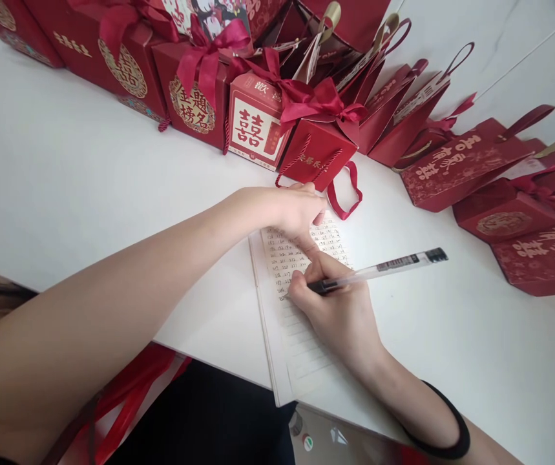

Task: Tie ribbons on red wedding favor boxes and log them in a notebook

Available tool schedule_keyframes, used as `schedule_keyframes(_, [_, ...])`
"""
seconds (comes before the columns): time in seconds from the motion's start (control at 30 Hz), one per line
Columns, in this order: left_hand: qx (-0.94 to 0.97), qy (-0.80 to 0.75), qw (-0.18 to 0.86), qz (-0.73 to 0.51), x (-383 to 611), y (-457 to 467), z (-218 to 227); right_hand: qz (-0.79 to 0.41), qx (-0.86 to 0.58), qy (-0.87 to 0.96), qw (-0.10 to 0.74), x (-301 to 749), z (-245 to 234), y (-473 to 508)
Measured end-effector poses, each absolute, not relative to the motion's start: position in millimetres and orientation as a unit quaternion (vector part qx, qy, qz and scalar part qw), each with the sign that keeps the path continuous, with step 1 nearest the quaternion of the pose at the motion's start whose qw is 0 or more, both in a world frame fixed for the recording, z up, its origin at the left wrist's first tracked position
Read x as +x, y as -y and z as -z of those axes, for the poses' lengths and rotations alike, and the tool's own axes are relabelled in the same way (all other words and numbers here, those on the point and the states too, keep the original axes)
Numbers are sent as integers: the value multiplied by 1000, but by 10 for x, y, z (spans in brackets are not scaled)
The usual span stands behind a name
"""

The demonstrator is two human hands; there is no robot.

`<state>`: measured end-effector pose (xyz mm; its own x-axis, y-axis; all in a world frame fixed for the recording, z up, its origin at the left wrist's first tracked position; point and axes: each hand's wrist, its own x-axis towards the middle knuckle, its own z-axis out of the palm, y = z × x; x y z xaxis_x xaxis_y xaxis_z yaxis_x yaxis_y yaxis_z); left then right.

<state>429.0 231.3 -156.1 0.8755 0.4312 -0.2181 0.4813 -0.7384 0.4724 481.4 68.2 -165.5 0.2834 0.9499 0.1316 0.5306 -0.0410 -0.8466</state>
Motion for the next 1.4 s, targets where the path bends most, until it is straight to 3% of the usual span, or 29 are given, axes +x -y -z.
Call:
schedule_keyframes(0.13, [932, -251, 260, 37, 4308, -2326, 1605, -248, -669, 534, 453, 4828, 1654, -693])
schedule_keyframes(0.37, [927, -254, 273, 24, 4296, -2302, 1567, -264, -671, 548, 424, 4813, 1694, -696])
schedule_keyframes(0.57, [926, -262, 271, 19, 4272, -2295, 1571, -323, -637, 448, 538, 4991, 1581, -682])
schedule_keyframes(0.7, [928, -243, 281, 3, 4242, -2306, 1561, -198, -653, 457, 570, 5495, 1433, -697])
schedule_keyframes(0.87, [929, -241, 279, 39, 4203, -2316, 1511, 45, -708, 565, 422, 6201, 1535, -761])
schedule_keyframes(0.97, [934, -231, 268, 47, 4194, -2329, 1505, 56, -684, 651, 326, 6382, 1697, -809])
schedule_keyframes(1.07, [936, -230, 260, 56, 4195, -2337, 1509, 7, -661, 690, 294, 6376, 1804, -857])
schedule_keyframes(1.23, [937, -224, 266, 35, 4192, -2320, 1513, -20, -700, 567, 435, 6355, 1877, -923])
schedule_keyframes(1.4, [937, -202, 285, -4, 4170, -2284, 1501, 168, -744, 421, 491, 6615, 1747, -890])
